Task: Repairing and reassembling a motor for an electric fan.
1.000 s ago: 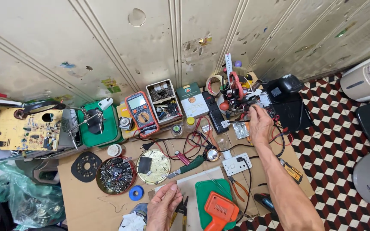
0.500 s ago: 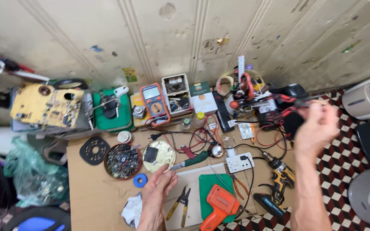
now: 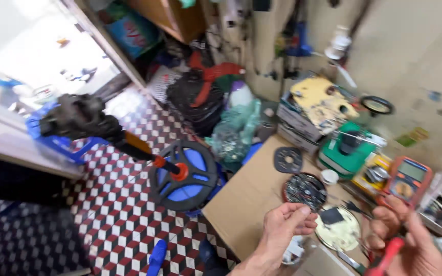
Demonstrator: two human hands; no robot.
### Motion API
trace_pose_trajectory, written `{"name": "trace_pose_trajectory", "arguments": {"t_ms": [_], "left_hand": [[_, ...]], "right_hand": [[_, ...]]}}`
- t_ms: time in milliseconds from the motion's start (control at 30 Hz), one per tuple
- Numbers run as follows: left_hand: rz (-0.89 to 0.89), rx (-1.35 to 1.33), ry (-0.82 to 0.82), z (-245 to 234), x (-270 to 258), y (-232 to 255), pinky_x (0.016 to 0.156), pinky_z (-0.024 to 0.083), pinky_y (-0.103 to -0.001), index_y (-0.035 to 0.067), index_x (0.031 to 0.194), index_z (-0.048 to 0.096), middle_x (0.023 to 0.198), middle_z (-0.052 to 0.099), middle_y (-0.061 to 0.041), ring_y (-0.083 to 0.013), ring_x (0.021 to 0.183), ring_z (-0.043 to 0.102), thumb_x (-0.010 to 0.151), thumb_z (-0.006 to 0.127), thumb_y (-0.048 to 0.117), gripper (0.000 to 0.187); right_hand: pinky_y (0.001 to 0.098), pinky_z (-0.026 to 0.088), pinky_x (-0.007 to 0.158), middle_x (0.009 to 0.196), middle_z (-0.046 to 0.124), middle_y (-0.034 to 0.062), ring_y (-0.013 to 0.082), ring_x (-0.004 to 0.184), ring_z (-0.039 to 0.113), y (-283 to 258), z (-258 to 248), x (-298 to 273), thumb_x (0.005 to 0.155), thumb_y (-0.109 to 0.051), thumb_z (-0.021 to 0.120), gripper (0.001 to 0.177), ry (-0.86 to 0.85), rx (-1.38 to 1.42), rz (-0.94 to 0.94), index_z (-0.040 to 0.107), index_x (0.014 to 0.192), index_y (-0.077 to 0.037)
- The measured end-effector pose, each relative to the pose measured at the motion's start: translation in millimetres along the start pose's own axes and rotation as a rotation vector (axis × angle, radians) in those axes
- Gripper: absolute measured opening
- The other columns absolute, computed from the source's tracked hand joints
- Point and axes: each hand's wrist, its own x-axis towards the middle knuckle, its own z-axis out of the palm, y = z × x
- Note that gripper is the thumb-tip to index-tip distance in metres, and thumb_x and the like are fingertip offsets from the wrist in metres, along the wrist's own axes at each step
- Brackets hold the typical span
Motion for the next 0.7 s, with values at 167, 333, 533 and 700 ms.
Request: {"name": "trace_pose_trajectory", "arguments": {"t_ms": [167,333,533,700], "left_hand": [[0.226,0.077,0.154,-81.6,-23.2,74.0,0.079,0.059,-0.024,-0.003,0.108,0.070,0.097,0.077,-0.009,-0.0112,0.086,0.072,0.092,0.075,0.025,0.032],[0.391,0.199,0.245,-155.1,-66.2,156.6,0.075,0.055,-0.022,-0.003,0.103,0.074,0.092,0.077,-0.006,-0.0072,0.082,0.069,0.090,0.077,0.022,0.028],[0.585,0.317,0.271,-229.6,-97.3,236.8,0.074,0.057,-0.022,-0.001,0.105,0.071,0.089,0.078,-0.003,-0.0046,0.082,0.070,0.096,0.069,0.016,0.019],[0.815,0.613,0.303,-248.4,-118.6,281.7,0.067,0.056,-0.025,0.000,0.108,0.070,0.085,0.076,-0.006,-0.0092,0.075,0.070,0.098,0.069,0.014,0.018]], "right_hand": [[0.0343,0.044,0.051,0.085,0.064,0.0131,0.0214,0.062,0.056,97.8,97.5,26.4,0.100,-0.014,0.062,0.021,-0.293,-0.112,-0.034,0.065,0.118,-0.002],[0.0297,0.041,0.053,0.069,0.057,0.0095,0.0167,0.058,0.053,189.1,269.6,5.1,0.092,-0.008,0.064,0.026,-0.212,-0.524,-0.045,0.066,0.113,0.008],[0.0294,0.027,0.029,0.060,0.046,0.0021,0.0107,0.037,0.037,216.6,441.7,-58.9,0.089,-0.025,0.073,0.028,-0.152,-1.004,-0.025,0.079,0.105,-0.003],[0.0275,0.031,0.024,0.063,0.058,0.0023,0.0064,0.036,0.040,228.3,464.8,-55.0,0.088,-0.020,0.072,0.022,-0.290,-0.972,-0.180,0.078,0.101,-0.003]]}}
